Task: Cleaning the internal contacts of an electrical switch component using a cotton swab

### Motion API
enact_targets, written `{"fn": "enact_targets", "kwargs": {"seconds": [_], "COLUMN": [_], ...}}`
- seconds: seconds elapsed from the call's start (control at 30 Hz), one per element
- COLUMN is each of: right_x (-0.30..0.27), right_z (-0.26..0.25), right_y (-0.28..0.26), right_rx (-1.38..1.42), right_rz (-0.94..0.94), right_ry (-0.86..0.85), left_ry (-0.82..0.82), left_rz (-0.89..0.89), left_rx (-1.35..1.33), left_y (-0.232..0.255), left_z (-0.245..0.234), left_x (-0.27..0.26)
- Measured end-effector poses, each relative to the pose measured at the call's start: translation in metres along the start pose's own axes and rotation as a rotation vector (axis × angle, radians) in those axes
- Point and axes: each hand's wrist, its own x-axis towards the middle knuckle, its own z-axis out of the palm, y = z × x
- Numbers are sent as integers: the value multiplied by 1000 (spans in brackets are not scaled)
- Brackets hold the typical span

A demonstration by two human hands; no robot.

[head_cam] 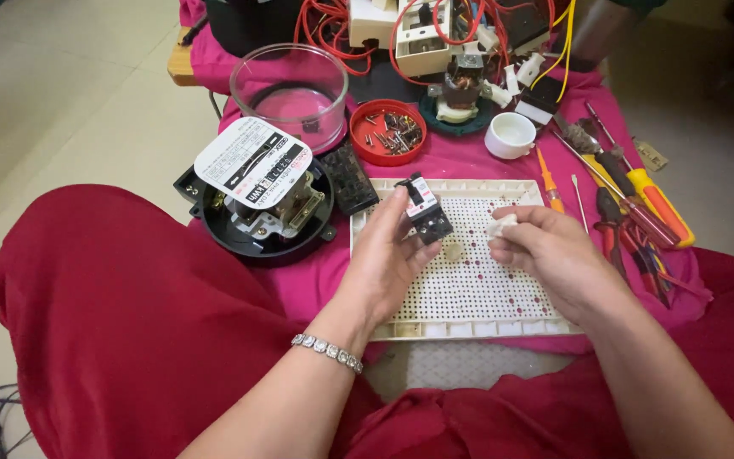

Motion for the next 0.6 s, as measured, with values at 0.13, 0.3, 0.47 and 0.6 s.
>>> {"fn": "enact_targets", "kwargs": {"seconds": [0.13, 0.3, 0.47, 0.6], "right_x": [9, 13, -12, -33], "right_z": [8, 20, 40, 55], "right_y": [4, 8, 3, -7], "right_rx": [62, -99, -493, -571], "right_rz": [-77, -309, -543, -640], "right_ry": [-16, 42, 114, -43], "left_ry": [-88, -97, -34, 94], "left_rz": [-75, -147, -162, -88], "left_rx": [-25, -19, -83, -96], "left_y": [-18, -6, -11, -6], "left_z": [-17, -2, -9, -4], "left_x": [22, 3, 9, 3]}}
